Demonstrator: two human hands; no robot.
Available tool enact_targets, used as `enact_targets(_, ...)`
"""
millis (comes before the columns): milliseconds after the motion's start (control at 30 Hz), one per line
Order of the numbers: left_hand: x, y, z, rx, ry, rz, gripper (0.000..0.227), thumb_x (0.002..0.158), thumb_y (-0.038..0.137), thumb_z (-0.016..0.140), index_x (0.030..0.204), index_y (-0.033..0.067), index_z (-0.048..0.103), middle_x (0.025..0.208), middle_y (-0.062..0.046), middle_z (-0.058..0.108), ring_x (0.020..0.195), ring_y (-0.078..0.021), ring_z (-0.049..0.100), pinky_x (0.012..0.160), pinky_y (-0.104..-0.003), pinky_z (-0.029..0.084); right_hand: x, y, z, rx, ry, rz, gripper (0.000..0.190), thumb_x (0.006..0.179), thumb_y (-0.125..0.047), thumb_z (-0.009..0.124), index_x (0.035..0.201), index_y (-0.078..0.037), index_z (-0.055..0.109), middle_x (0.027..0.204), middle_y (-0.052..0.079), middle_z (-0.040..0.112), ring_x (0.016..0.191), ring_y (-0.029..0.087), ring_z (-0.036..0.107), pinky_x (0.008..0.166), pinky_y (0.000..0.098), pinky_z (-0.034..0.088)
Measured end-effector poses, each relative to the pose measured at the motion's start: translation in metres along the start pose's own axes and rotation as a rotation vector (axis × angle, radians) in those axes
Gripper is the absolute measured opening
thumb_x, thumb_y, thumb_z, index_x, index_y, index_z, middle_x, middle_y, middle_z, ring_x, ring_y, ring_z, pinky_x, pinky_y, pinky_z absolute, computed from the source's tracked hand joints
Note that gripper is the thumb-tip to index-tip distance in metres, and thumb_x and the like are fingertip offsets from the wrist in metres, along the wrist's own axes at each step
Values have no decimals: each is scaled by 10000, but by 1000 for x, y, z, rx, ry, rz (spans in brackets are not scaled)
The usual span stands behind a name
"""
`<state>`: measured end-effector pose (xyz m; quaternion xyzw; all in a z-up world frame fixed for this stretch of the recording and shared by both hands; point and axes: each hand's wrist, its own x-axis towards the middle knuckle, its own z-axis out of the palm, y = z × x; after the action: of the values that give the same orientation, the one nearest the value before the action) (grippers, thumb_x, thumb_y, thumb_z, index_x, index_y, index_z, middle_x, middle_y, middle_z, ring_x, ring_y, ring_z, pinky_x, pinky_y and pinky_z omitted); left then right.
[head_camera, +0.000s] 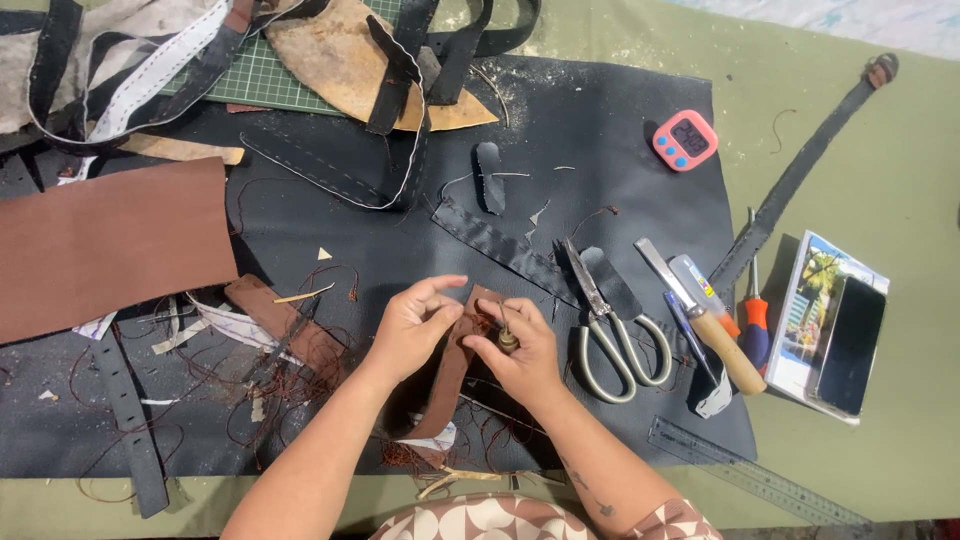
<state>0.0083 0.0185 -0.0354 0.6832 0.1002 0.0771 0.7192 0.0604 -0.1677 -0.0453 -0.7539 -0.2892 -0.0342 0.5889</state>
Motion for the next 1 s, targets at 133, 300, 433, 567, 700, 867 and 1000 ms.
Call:
enact_targets(133, -2, 4, 1, -34, -45, 3, 362, 957, 78, 632, 1314, 89, 693, 814, -54, 784, 743, -91, 645, 708, -280, 559, -2, 8, 0, 28, 19, 12, 358, 808, -180, 879, 1149, -110, 796, 903, 103, 645, 737, 183, 610, 661, 292, 480)
enact_targets(300, -5, 3, 9, 13, -159, 89, 635, 775, 57, 839, 1378, 99, 643, 946, -75, 805, 918, -142, 714, 880, -341, 577, 3, 9, -4, 111, 11, 37, 198, 856, -161, 837, 1040, -90, 814, 835, 109, 625, 707, 172, 593, 650, 298, 475)
enact_targets(433, -8, 21, 15, 93, -174, 108, 518, 821, -45, 736, 1324, 62, 671, 1016, -108, 815, 969, -213, 740, 912, -404, 582, 8, 3, -7, 167, -32, 49, 148, 874, -139, 809, 1009, -81, 820, 820, 109, 622, 708, 177, 585, 655, 303, 476)
enact_targets(567, -11, 38, 14, 203, -214, 108, 494, 833, -66, 673, 1308, 69, 681, 1016, -123, 811, 1008, -271, 748, 919, -448, 589, 10, 6, -10, 207, -37, 64, 93, 888, -129, 791, 952, -66, 818, 776, 98, 568, 699, 157, 548, 650, 294, 450)
enact_targets(700, -10, 39, 15, 302, -221, 135, 494, 839, -6, 715, 1322, 92, 680, 1057, -154, 799, 1042, -335, 739, 894, -466, 590, 10, 13, -11, 180, -7, 81, 81, 898, -120, 778, 877, -43, 789, 770, 102, 556, 731, 189, 572, 687, 312, 457)
enact_targets(867, -9, 31, 15, 336, -228, 137, 482, 841, 0, 716, 1311, 107, 697, 1078, -162, 793, 1051, -355, 733, 882, -474, 596, 14, 1, -10, 166, 39, 93, 100, 916, -122, 764, 861, -39, 772, 774, 97, 547, 757, 203, 588, 704, 314, 458)
enact_targets(1000, -9, 30, 15, 377, -228, 147, 468, 853, 14, 709, 1317, 77, 694, 1094, -192, 783, 1046, -393, 726, 872, -497, 597, 15, 0, -13, 147, 54, 105, 110, 924, -132, 758, 859, -45, 770, 788, 92, 551, 756, 180, 577, 712, 314, 456)
